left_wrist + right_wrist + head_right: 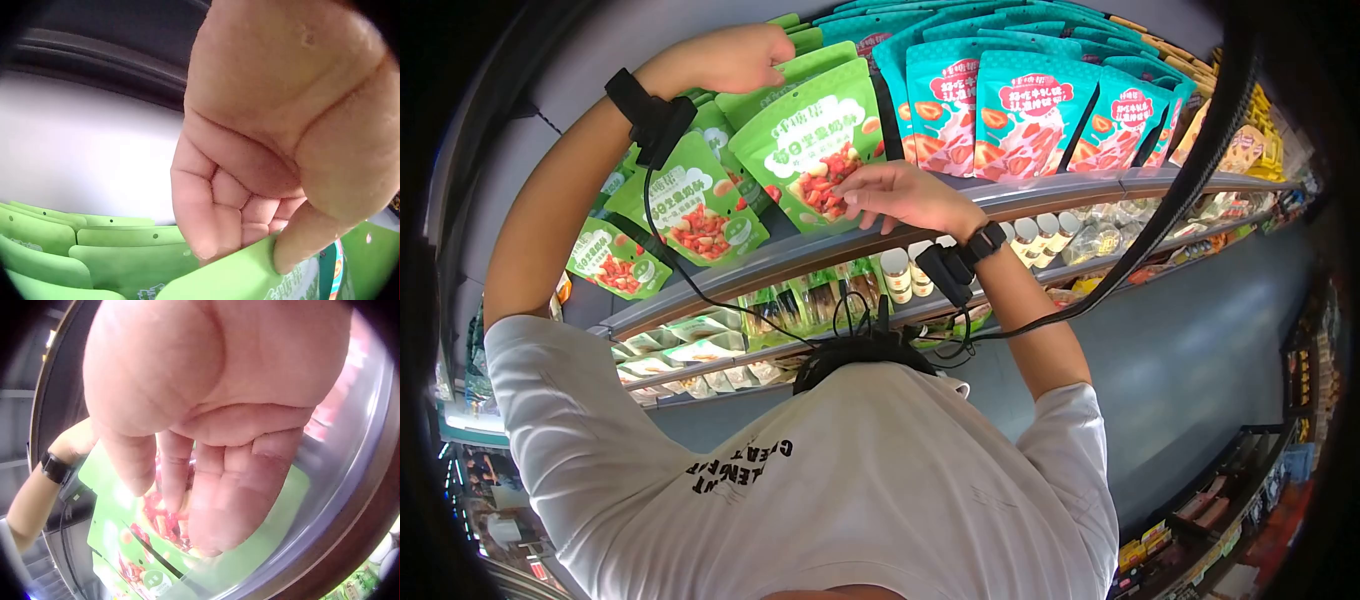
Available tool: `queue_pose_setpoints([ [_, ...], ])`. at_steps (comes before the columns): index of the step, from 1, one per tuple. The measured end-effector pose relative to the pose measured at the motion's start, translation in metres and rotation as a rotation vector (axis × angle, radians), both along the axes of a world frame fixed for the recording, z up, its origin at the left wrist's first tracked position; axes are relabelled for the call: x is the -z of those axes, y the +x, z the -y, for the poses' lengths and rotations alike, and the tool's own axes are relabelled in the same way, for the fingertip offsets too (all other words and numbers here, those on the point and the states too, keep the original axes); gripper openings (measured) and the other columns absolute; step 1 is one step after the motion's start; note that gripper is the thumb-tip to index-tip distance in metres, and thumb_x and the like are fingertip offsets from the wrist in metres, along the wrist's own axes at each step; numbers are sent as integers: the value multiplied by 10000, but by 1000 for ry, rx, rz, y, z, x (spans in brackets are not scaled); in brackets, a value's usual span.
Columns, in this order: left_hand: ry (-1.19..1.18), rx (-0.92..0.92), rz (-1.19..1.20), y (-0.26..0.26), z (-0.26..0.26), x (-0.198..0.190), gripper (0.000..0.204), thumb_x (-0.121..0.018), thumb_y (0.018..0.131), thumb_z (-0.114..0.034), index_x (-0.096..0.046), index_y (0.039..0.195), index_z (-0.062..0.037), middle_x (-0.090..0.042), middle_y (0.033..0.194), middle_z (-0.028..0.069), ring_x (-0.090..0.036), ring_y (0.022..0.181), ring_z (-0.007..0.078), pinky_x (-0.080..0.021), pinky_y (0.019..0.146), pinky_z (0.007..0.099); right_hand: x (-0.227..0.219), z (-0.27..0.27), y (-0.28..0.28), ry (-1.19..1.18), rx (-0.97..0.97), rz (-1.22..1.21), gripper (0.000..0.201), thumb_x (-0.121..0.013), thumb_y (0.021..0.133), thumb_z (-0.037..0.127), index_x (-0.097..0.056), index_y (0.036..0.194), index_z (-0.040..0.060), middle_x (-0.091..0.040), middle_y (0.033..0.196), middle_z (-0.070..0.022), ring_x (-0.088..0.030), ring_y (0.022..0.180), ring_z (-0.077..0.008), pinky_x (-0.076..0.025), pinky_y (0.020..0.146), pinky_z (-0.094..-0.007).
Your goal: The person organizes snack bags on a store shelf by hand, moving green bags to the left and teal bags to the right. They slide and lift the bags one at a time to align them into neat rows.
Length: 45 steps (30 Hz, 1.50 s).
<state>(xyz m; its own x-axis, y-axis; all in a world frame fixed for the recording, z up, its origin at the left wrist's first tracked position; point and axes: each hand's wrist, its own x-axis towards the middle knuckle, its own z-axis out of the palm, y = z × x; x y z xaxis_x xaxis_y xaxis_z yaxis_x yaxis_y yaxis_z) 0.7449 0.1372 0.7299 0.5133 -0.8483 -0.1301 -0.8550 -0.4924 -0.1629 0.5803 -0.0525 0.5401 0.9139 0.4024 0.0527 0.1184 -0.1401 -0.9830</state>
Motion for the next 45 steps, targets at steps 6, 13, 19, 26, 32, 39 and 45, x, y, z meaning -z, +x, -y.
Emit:
queue_pose_setpoints([
  [6, 83, -85, 32, -6, -5, 1, 275, -649, 871, -161, -482, 715, -10, -432, 591, 86, -416, 546, 197, -377, 543, 407, 1, 3, 1, 3, 4, -24, 335, -587, 1000, 329, -647, 1244, 107, -701, 1018, -38, -677, 858, -117, -539, 671, -250],
  [13, -469, 4, -263, -51, -10, -12, 339, -666, 926, -326, -627, 797, -14, -549, 660, 26, -474, 589, 138, -409, 556, 337, 1, 4, 0, 6, 0, 6, 355, -580, 1002, 343, -635, 1256, 102, -699, 1013, -31, -676, 858, -116, -532, 670, -244],
  [19, -133, 93, 26, -75, -15, 9, 300, -664, 902, -226, -540, 767, 12, -487, 612, 122, -465, 553, 210, -383, 542, 378, 1, 2, 3, -14, 0, -21, 382, -585, 994, 360, -625, 1269, 98, -695, 1039, -19, -671, 856, -113, -528, 673, -247],
  [26, -134, 110, 55, -73, -23, 7, 284, -640, 875, -122, -450, 727, 29, -407, 617, 188, -394, 550, 306, -346, 550, 423, -11, -12, 1, -107, -121, -10, 380, -594, 989, 318, -612, 1278, 72, -683, 1089, -34, -653, 899, -115, -533, 714, -258],
  [32, -138, 93, 43, -76, -40, 2, 250, -649, 828, -124, -483, 716, 26, -449, 626, 201, -467, 582, 360, -377, 572, 457, -11, -11, 3, -88, -150, 39, 366, -591, 992, 292, -609, 1277, 63, -682, 1082, -40, -655, 902, -126, -527, 756, -272],
  [39, -87, -9, 55, -74, -46, -5, 303, -661, 853, -130, -431, 735, 29, -373, 631, 191, -369, 562, 298, -343, 556, 417, -15, 11, -9, -68, -76, 46, 319, -589, 991, 250, -632, 1245, 61, -690, 1055, -44, -663, 903, -127, -523, 779, -272],
  [45, -392, 113, 22, -76, -60, 13, 230, -677, 871, -167, -618, 1022, -3, -645, 920, 121, -561, 748, 235, -472, 690, 351, -9, 66, -27, -13, 40, 120, 324, -599, 984, 271, -650, 1217, 53, -696, 1022, -44, -660, 885, -120, -526, 770, -268],
])
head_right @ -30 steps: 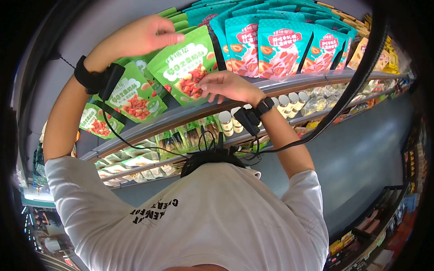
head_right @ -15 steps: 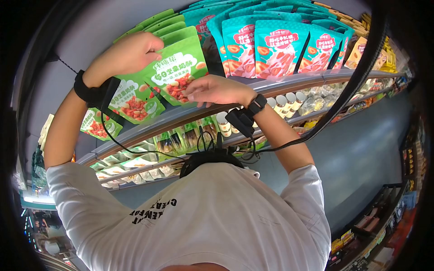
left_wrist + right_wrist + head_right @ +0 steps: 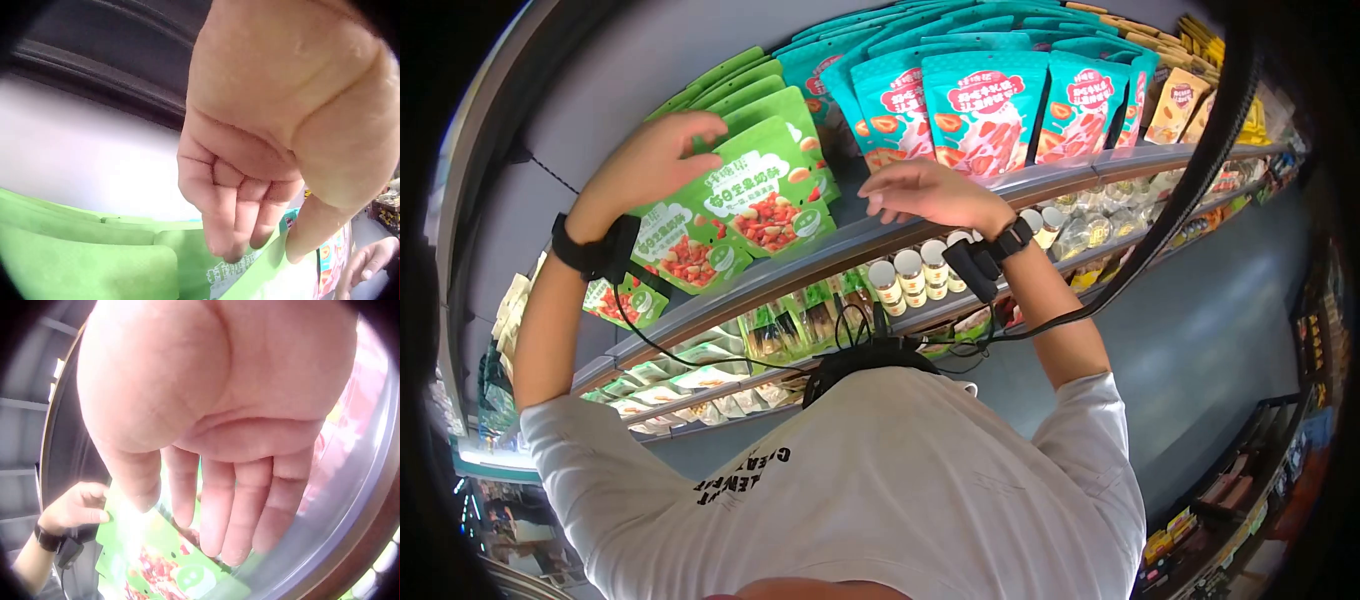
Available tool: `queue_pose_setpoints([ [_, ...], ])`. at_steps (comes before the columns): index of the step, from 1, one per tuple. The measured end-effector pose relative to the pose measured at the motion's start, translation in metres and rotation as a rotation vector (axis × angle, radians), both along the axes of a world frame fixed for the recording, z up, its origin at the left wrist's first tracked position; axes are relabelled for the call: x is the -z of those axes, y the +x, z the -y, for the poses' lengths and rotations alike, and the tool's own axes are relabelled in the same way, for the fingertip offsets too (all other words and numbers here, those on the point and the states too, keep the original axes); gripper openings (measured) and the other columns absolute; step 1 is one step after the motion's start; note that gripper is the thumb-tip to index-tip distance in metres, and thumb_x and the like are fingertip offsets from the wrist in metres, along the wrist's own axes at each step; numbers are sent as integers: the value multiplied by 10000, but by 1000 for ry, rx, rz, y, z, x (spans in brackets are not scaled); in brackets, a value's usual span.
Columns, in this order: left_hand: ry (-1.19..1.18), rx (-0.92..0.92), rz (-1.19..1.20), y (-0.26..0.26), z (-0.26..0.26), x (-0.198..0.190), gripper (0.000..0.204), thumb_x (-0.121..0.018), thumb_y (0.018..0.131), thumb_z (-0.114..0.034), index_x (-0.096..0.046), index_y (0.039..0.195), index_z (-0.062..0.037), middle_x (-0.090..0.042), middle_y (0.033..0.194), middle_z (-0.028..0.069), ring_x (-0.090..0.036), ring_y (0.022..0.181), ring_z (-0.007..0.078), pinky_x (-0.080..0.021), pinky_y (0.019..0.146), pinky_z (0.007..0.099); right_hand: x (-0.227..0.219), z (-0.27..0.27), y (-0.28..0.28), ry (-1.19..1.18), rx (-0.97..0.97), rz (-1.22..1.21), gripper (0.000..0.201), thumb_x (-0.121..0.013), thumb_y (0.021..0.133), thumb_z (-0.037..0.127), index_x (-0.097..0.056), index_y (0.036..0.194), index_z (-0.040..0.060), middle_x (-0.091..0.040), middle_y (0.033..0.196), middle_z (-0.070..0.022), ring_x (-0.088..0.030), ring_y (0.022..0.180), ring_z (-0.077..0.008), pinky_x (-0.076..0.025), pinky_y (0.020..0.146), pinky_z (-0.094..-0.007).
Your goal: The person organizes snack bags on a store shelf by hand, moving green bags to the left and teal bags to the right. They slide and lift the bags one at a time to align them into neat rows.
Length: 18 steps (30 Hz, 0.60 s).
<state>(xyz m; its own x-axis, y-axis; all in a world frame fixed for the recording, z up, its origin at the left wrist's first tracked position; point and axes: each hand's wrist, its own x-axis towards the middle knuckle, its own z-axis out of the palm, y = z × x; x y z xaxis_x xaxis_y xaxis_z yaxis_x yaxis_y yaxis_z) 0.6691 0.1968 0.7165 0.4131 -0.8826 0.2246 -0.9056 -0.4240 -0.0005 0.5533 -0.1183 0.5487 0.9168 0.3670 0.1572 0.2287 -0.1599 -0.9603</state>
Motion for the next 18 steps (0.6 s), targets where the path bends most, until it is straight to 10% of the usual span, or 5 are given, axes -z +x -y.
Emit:
queue_pose_setpoints([
  [12, -400, -232, 153, -117, -37, 25, 302, -644, 873, -1, -632, 1175, 4, -641, 1180, 130, -611, 1017, 231, -468, 917, 334, -25, 116, -60, 237, 401, 382, 212, -588, 1003, 158, -656, 1142, 12, -706, 984, -56, -665, 924, -116, -538, 816, -274],
  [18, -523, -329, 10, -154, -47, 61, 280, -614, 915, -35, -626, 1191, 7, -632, 1214, 130, -609, 1049, 214, -470, 908, 337, -67, 148, -60, -146, 628, 731, 228, -645, 957, 107, -649, 1169, 22, -704, 973, -28, -651, 894, -90, -520, 810, -264],
])
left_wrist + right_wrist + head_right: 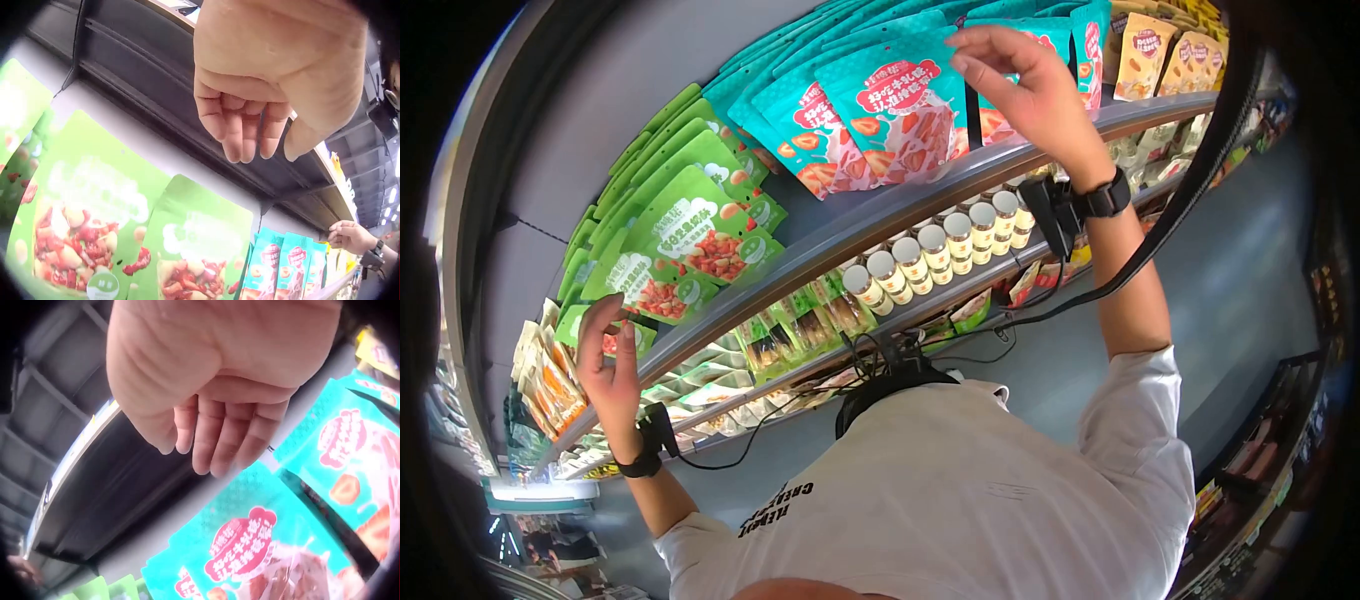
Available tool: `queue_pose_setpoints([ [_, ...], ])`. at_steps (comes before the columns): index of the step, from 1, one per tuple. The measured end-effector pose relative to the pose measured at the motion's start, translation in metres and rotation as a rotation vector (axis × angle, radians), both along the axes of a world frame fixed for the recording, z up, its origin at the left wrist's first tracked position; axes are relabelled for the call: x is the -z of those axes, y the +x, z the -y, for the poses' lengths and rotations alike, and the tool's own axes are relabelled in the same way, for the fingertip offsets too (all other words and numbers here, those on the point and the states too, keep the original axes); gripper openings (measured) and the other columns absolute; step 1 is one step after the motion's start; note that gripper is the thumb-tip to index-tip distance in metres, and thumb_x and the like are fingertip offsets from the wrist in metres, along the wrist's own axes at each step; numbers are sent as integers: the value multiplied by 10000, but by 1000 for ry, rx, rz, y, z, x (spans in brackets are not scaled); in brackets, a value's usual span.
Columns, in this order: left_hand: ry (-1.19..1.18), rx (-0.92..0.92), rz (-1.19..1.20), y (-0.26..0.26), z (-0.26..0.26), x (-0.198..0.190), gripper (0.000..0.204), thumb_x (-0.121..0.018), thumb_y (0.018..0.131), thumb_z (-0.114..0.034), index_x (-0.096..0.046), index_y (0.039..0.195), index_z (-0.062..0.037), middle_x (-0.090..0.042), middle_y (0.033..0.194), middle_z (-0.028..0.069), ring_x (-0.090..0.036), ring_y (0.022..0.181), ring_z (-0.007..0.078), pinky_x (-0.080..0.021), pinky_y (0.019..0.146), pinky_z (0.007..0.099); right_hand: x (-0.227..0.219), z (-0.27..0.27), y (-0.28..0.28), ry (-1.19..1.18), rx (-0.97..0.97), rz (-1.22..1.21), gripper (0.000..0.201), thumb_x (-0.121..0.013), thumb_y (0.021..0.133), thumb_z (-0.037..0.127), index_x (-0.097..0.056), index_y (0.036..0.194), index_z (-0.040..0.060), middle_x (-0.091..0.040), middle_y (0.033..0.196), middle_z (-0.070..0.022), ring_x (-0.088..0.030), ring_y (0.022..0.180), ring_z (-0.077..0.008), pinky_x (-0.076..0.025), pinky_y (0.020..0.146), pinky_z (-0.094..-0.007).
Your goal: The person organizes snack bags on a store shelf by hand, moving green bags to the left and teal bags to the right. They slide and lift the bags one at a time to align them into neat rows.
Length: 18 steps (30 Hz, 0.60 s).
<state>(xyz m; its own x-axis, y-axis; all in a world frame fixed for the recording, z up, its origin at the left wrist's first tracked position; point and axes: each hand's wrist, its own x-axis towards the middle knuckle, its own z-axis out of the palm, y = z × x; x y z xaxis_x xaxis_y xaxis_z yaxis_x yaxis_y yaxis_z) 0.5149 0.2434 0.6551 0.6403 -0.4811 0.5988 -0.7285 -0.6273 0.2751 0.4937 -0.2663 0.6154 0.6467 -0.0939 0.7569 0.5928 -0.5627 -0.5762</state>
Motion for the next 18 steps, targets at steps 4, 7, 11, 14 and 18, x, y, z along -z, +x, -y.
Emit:
queue_pose_setpoints([
  [4, -391, 203, -272, 1, -20, 36, 282, -578, 908, 47, -624, 1184, 16, -648, 1166, 114, -611, 1014, 163, -480, 885, 290, -24, 3, 1, -432, 127, 74, 263, -639, 950, 70, -623, 1210, 39, -667, 1118, -63, -631, 1069, -160, -490, 907, -295],
  [7, -590, 113, -384, 1, -29, 79, 263, -590, 929, 23, -639, 1185, -12, -656, 1127, 73, -616, 1007, 143, -479, 897, 276, -32, 6, 17, -649, 186, 131, 354, -684, 905, 105, -602, 1246, 60, -620, 1199, -128, -601, 1127, -306, -474, 958, -371],
  [11, -648, 228, -453, -8, 3, 140, 260, -611, 939, -9, -636, 1197, -25, -656, 1089, 48, -604, 969, 123, -478, 873, 269, -38, 2, 31, -728, 239, 60, 380, -700, 870, 117, -601, 1233, 62, -619, 1194, -141, -591, 1123, -347, -485, 939, -402],
  [14, -695, 309, -633, -23, 31, 174, 275, -615, 942, -22, -617, 1217, -24, -648, 1051, 33, -585, 939, 105, -475, 847, 269, -42, 5, 41, -844, 252, -41, 369, -702, 853, 123, -608, 1204, 56, -623, 1172, -140, -595, 1091, -361, -492, 921, -414],
  [18, -695, 353, -779, -39, 60, 214, 276, -611, 949, -36, -600, 1225, -29, -642, 1056, 33, -584, 940, 105, -475, 843, 268, -52, 2, 48, -978, 329, 59, 366, -696, 853, 175, -616, 1189, 53, -628, 1155, -137, -607, 1054, -361, -500, 898, -443],
])
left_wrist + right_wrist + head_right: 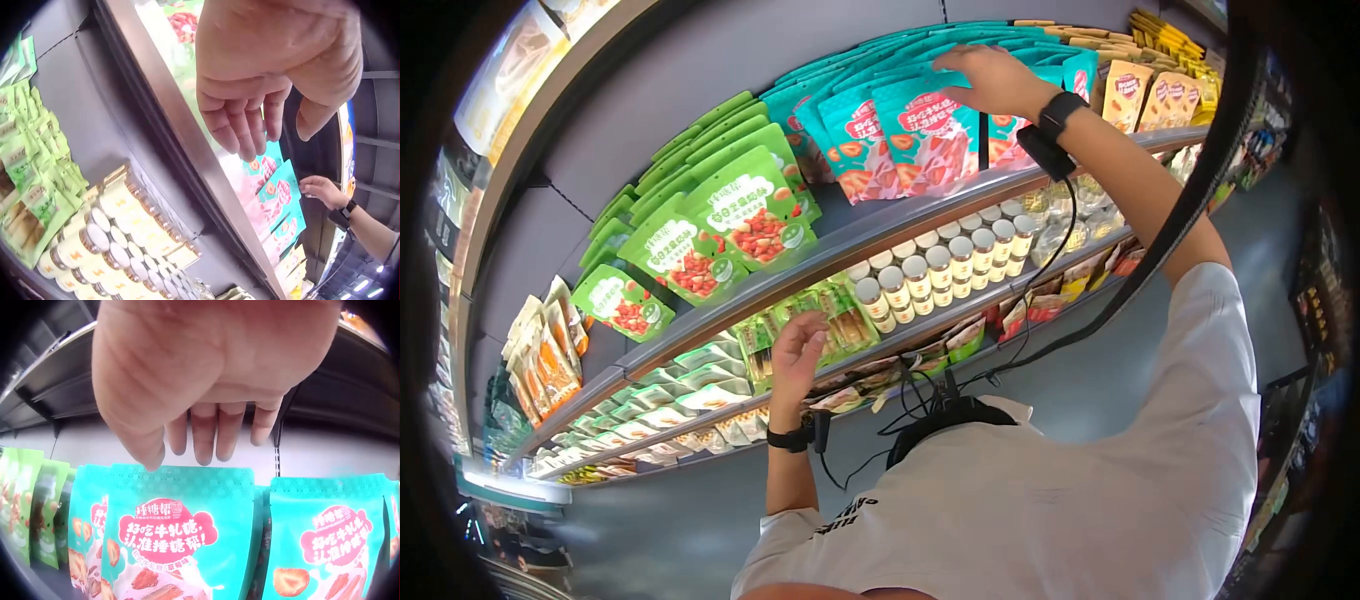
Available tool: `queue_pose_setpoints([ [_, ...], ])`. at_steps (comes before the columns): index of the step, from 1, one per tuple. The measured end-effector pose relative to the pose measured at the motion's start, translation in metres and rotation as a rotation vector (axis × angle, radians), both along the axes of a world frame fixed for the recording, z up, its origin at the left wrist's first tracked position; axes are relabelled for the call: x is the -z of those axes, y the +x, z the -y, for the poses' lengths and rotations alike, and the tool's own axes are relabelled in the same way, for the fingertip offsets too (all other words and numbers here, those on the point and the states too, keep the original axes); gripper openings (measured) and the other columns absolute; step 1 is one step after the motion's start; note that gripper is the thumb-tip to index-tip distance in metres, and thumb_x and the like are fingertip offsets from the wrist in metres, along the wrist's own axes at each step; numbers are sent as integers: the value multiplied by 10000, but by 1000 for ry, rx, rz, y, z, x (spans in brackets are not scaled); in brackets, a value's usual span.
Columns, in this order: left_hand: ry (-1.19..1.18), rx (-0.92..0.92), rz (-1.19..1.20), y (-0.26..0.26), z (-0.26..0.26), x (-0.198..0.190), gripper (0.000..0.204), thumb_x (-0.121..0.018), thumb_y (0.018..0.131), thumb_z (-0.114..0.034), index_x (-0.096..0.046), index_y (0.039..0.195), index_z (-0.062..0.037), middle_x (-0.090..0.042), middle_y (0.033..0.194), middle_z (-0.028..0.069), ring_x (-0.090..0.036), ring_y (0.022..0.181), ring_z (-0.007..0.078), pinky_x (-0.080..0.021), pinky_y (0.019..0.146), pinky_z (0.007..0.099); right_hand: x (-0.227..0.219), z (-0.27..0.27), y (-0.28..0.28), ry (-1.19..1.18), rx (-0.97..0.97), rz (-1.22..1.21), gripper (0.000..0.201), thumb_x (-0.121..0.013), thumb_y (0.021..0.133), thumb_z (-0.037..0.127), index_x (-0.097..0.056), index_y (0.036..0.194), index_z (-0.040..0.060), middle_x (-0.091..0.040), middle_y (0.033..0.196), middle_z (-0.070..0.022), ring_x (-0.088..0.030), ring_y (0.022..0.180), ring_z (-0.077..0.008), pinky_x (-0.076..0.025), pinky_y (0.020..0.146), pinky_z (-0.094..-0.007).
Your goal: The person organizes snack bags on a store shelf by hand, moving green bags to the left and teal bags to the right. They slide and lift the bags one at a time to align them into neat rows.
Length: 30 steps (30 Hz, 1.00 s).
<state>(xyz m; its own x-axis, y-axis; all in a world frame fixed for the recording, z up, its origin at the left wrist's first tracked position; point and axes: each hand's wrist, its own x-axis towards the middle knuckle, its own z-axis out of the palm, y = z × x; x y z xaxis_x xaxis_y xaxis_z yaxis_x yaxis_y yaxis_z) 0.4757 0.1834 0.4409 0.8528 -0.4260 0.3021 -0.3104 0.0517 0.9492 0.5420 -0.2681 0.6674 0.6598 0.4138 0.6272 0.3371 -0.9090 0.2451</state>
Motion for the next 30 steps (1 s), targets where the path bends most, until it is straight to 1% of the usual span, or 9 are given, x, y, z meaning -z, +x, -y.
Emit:
queue_pose_setpoints([
  [8, 85, -74, -18, 9, 73, -29, 390, -603, 952, -38, -504, 1329, -25, -629, 1119, 79, -598, 984, 118, -485, 872, 279, -19, 1, 22, 83, 0, -336, 272, -669, 865, 215, -666, 1070, 36, -675, 1028, -156, -637, 969, -362, -514, 839, -432],
  [17, -86, -589, 523, 98, 229, -56, 599, -634, 946, -84, -332, 1454, 15, -476, 1340, 173, -476, 1260, 247, -399, 1057, 376, 0, 26, 46, 92, -247, -347, 288, -667, 880, 243, -657, 1030, -4, -656, 1051, -194, -619, 986, -398, -497, 827, -475],
  [19, 3, -843, 703, 109, 246, -62, 529, -650, 950, -114, -389, 1390, 20, -558, 1161, 140, -563, 1087, 192, -481, 911, 332, -8, 27, 46, 32, -358, -330, 226, -670, 861, 202, -613, 897, -14, -616, 960, -186, -599, 935, -408, -476, 787, -491],
  [20, -255, -537, 253, 78, 254, -105, 431, -655, 958, -144, -442, 1301, 7, -561, 908, 61, -575, 811, 115, -486, 670, 271, -7, 30, 56, -42, -388, -289, 206, -677, 851, 190, -637, 922, 0, -618, 1010, -187, -598, 978, -396, -486, 827, -468],
  [21, -276, -570, 330, 89, 255, -100, 373, -652, 966, -164, -456, 1244, -11, -493, 765, -8, -493, 631, 62, -400, 514, 240, -11, 27, 55, -14, -432, -288, 193, -686, 840, 177, -656, 931, 9, -616, 1094, -187, -599, 1037, -386, -494, 876, -447],
  [23, -226, -687, 347, 150, 253, -36, 551, -696, 890, -191, -438, 1330, 18, -571, 1046, 196, -625, 838, 259, -513, 700, 388, -19, 18, 55, -19, -417, -304, 163, -697, 821, 175, -694, 906, 36, -617, 1216, -167, -584, 1137, -359, -482, 952, -436],
  [28, 55, -869, 408, 122, 241, -74, 607, -689, 899, -138, -383, 1367, 100, -510, 1273, 207, -597, 1072, 235, -492, 910, 362, -20, 11, 60, 145, -432, -440, 162, -681, 863, 153, -694, 895, -5, -549, 1369, -223, -558, 1192, -393, -456, 999, -415],
  [29, 12, -922, 544, 129, 239, -70, 615, -694, 868, -173, -411, 1351, 81, -541, 1049, 185, -584, 772, 236, -489, 700, 378, -20, 9, 60, 150, -431, -454, 174, -666, 884, 147, -671, 876, -26, -534, 1382, -243, -566, 1188, -390, -458, 987, -413],
  [30, 13, -901, 543, 136, 234, -67, 615, -694, 868, -173, -411, 1351, 81, -541, 1049, 185, -584, 772, 236, -489, 700, 378, -21, 5, 63, 160, -413, -454, 174, -666, 884, 147, -671, 876, -26, -534, 1382, -243, -566, 1188, -390, -458, 987, -413],
])
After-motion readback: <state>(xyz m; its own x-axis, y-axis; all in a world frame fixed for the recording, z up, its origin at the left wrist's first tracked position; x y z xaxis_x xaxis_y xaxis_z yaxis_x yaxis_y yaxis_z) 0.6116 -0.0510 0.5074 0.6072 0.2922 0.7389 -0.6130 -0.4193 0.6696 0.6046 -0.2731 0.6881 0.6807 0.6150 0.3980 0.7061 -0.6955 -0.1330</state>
